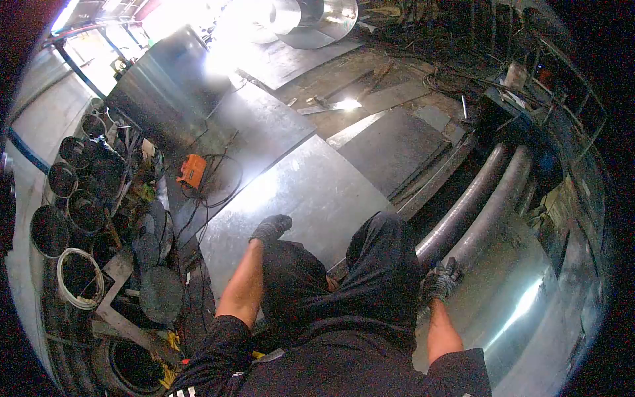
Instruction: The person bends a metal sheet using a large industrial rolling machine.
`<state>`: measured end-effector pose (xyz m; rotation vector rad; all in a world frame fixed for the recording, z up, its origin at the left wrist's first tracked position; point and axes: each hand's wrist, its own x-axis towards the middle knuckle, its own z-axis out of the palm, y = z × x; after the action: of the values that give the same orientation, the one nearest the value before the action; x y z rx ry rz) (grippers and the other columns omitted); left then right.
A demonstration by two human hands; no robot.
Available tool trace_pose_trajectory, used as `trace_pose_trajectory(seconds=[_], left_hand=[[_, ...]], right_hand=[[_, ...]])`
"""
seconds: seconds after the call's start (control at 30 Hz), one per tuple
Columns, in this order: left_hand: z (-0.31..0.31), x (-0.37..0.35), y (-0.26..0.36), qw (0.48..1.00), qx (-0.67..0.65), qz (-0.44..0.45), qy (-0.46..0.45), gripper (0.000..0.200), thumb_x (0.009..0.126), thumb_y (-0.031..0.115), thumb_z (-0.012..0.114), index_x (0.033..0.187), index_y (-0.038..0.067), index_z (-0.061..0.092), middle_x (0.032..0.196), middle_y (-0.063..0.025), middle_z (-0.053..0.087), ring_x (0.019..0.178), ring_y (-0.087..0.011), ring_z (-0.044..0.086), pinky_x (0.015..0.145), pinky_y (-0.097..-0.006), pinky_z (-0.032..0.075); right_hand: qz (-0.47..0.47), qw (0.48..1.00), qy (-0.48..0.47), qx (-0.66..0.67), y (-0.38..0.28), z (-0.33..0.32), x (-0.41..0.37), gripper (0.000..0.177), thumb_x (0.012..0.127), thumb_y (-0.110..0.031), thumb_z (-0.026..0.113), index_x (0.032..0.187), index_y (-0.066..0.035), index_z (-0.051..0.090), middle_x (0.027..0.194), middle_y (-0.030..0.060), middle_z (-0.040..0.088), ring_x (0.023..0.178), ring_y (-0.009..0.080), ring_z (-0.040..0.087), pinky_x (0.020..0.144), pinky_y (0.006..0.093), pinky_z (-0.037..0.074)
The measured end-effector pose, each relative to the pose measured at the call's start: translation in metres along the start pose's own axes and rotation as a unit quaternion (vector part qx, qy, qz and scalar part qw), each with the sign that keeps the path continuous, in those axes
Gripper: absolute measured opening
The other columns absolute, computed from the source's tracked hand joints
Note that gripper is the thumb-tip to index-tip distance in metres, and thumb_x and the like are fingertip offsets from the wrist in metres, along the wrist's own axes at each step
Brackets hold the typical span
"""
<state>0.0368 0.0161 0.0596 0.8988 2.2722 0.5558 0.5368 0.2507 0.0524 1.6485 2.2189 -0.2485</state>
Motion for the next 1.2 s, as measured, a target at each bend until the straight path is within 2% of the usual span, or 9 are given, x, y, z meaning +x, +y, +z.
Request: trace_pose_trajectory(seconds=[0.03,0.17,0.23,0.33,0.47,0.53,0.87,0.93,1.2], left_hand=[[0.001,0.002,-0.002,1.0,0.007,0.002,0.002,0.049,0.094,0.046,0.059,0.128,0.012,0.067,0.124,-0.013,0.07,0.116,-0.0306,0.065,0.1,-0.0404,0.048],[0.007,0.01,-0.014,1.0,-0.013,0.001,0.004,0.05,0.094,0.048,0.057,0.128,0.011,0.067,0.124,-0.0138,0.069,0.116,-0.0314,0.064,0.1,-0.041,0.048],[0.004,0.005,-0.007,1.0,-0.014,0.003,0.004,0.05,0.094,0.047,0.057,0.128,0.011,0.066,0.124,-0.014,0.069,0.117,-0.0314,0.064,0.1,-0.041,0.048],[0.006,0.006,-0.011,1.0,-0.016,0.013,0.007,0.05,0.094,0.046,0.058,0.128,0.01,0.066,0.124,-0.0142,0.069,0.117,-0.0311,0.064,0.1,-0.041,0.048],[0.008,0.012,-0.018,1.0,-0.017,0.012,0.01,0.049,0.095,0.044,0.058,0.127,0.01,0.067,0.124,-0.0138,0.069,0.116,-0.0307,0.064,0.1,-0.0406,0.048],[0.006,0.009,-0.014,1.0,-0.013,0.014,0.005,0.049,0.094,0.045,0.059,0.128,0.01,0.066,0.124,-0.0138,0.069,0.116,-0.0308,0.064,0.1,-0.0405,0.048],[0.006,0.007,-0.008,1.0,-0.007,0.007,0.015,0.048,0.095,0.044,0.059,0.128,0.01,0.066,0.121,-0.0125,0.071,0.114,-0.03,0.065,0.099,-0.0404,0.049],[0.003,0.004,-0.003,1.0,-0.005,0.001,0.013,0.048,0.095,0.044,0.059,0.128,0.01,0.066,0.121,-0.0126,0.071,0.114,-0.0301,0.065,0.099,-0.0404,0.049],[0.003,0.003,-0.003,1.0,-0.011,-0.006,0.013,0.048,0.095,0.044,0.059,0.127,0.01,0.066,0.122,-0.0139,0.07,0.115,-0.03,0.065,0.098,-0.0405,0.049]], right_hand=[[-0.005,0.999,0.027,0.021,0.004,0.009,0.004,0.044,0.085,-0.033,0.066,0.127,-0.024,0.068,0.161,0.0089,0.031,0.149,0.037,0.021,0.123,0.0536,0.013],[0.025,0.984,0.144,0.102,0.025,0.089,0.045,0.042,0.084,-0.031,0.068,0.125,-0.022,0.069,0.161,0.0086,0.032,0.148,0.0365,0.024,0.123,0.0507,0.016],[0.021,0.929,0.2,0.311,0.04,0.142,0.08,0.038,0.084,-0.031,0.069,0.12,-0.02,0.072,0.16,0.008,0.032,0.146,0.0359,0.026,0.123,0.0466,0.019],[0.021,0.975,0.157,0.157,0.028,0.086,0.042,0.036,0.084,-0.03,0.069,0.118,-0.018,0.073,0.161,0.0073,0.03,0.145,0.0359,0.027,0.122,0.044,0.022],[0.026,0.977,0.187,0.095,0.015,0.061,0.027,0.04,0.084,-0.033,0.069,0.121,-0.021,0.072,0.161,0.007,0.03,0.145,0.0354,0.026,0.122,0.0458,0.02],[0.009,0.999,-0.049,-0.019,-0.004,-0.016,-0.008,0.047,0.098,-0.041,0.044,0.139,-0.026,0.059,0.165,0.0031,0.024,0.154,0.0347,0.008,0.123,0.0568,0.003],[0.029,0.995,0.077,0.048,0.022,0.066,0.033,0.048,0.098,-0.045,0.044,0.141,-0.028,0.058,0.165,0.0043,0.024,0.153,0.0357,0.007,0.123,0.0564,0.0],[0.007,0.978,0.189,0.083,0.018,0.061,0.023,0.042,0.082,-0.038,0.064,0.121,-0.025,0.071,0.159,0.0119,0.037,0.148,0.039,0.026,0.121,0.0574,0.013],[0.022,0.981,0.164,0.098,0.021,0.078,0.035,0.04,0.087,-0.038,0.062,0.124,-0.025,0.07,0.162,0.0096,0.03,0.15,0.0374,0.021,0.122,0.0564,0.011]])
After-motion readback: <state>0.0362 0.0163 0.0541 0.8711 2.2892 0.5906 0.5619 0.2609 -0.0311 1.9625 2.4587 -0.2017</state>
